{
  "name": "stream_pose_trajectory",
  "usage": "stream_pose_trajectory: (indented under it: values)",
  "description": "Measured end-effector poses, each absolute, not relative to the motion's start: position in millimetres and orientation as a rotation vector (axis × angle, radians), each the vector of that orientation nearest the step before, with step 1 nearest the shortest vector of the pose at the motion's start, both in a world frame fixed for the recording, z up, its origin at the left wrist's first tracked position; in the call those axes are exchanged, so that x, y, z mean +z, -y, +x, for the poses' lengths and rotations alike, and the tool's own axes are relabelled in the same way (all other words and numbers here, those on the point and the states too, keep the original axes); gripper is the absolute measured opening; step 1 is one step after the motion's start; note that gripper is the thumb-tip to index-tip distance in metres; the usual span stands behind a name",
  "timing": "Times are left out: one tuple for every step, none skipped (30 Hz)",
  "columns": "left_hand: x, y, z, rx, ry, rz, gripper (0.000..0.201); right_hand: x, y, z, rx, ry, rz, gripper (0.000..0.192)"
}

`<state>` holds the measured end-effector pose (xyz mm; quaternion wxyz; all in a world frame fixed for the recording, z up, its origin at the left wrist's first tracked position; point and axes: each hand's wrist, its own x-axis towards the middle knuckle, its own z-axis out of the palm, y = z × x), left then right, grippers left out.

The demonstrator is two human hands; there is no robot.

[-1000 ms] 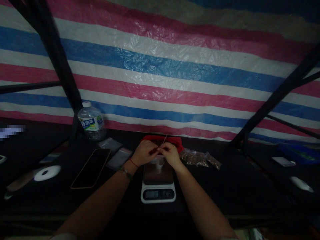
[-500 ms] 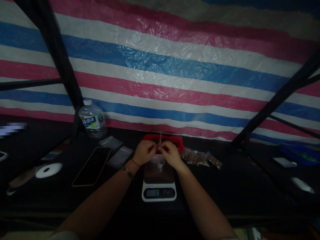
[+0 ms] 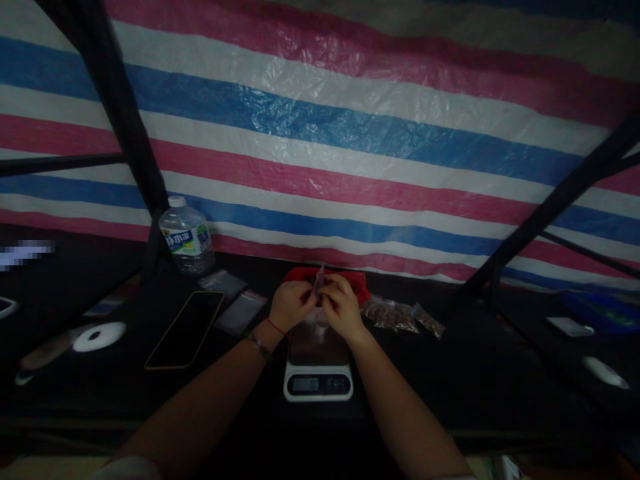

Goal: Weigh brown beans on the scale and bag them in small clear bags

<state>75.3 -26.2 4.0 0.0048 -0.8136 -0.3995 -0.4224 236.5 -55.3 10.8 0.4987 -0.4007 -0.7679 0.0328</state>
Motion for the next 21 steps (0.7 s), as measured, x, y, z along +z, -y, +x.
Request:
stream_pose_trajectory:
  values:
    - [5, 27, 75, -1.295, 1.243, -2.551, 0.022, 12, 56, 235, 0.093, 1.877, -0.974, 0.022]
    - [5, 27, 75, -1.273, 1.229, -2.552, 0.022, 13, 57, 234, 0.099, 1.885, -0.983, 0.023]
    - [6, 28, 75, -1.256, 1.215, -2.55, 0.022, 14, 57, 233, 0.097, 1.886, -0.997, 0.023]
    - [7, 28, 75, -1.247, 1.203, -2.54, 0.023, 14, 57, 233, 0.084, 1.878, -1.015, 0.024]
    - [7, 29, 75, -1.241, 1.196, -2.525, 0.024, 14, 56, 233, 0.066, 1.866, -1.035, 0.024]
    - [8, 29, 75, -1.235, 1.192, -2.51, 0.025, 14, 55, 233, 0.047, 1.853, -1.057, 0.025]
    - [9, 30, 76, -1.225, 1.185, -2.497, 0.026, 12, 54, 234, 0.03, 1.84, -1.078, 0.025]
    - [9, 30, 77, -1.214, 1.171, -2.486, 0.026, 11, 53, 234, 0.018, 1.832, -1.096, 0.025]
    - [9, 31, 77, -1.201, 1.15, -2.479, 0.025, 9, 52, 234, 0.012, 1.827, -1.11, 0.026]
    - [10, 32, 79, -1.185, 1.124, -2.478, 0.024, 7, 51, 235, 0.014, 1.826, -1.122, 0.027]
    - [10, 33, 80, -1.168, 1.1, -2.48, 0.023, 5, 50, 234, 0.022, 1.826, -1.129, 0.028]
    - [10, 33, 81, -1.151, 1.084, -2.481, 0.022, 4, 49, 234, 0.03, 1.824, -1.133, 0.03]
    - [10, 34, 82, -1.138, 1.076, -2.48, 0.022, 3, 49, 234, 0.038, 1.821, -1.133, 0.031]
    - [10, 35, 82, -1.128, 1.079, -2.479, 0.021, 2, 49, 234, 0.047, 1.817, -1.131, 0.033]
    - [11, 36, 83, -1.12, 1.086, -2.478, 0.021, 2, 48, 234, 0.058, 1.817, -1.128, 0.034]
    - [11, 36, 83, -1.113, 1.096, -2.48, 0.021, 2, 47, 235, 0.075, 1.82, -1.122, 0.035]
    - [12, 36, 83, -1.106, 1.106, -2.485, 0.021, 2, 47, 236, 0.096, 1.826, -1.115, 0.037]
    - [12, 37, 83, -1.097, 1.112, -2.491, 0.02, 2, 46, 237, 0.118, 1.834, -1.111, 0.037]
    - [13, 37, 83, -1.087, 1.115, -2.497, 0.019, 3, 45, 238, 0.14, 1.842, -1.107, 0.038]
    - [13, 37, 83, -1.077, 1.117, -2.499, 0.019, 3, 44, 239, 0.154, 1.847, -1.108, 0.038]
    - [13, 37, 83, -1.068, 1.115, -2.502, 0.018, 3, 43, 239, 0.16, 1.846, -1.112, 0.039]
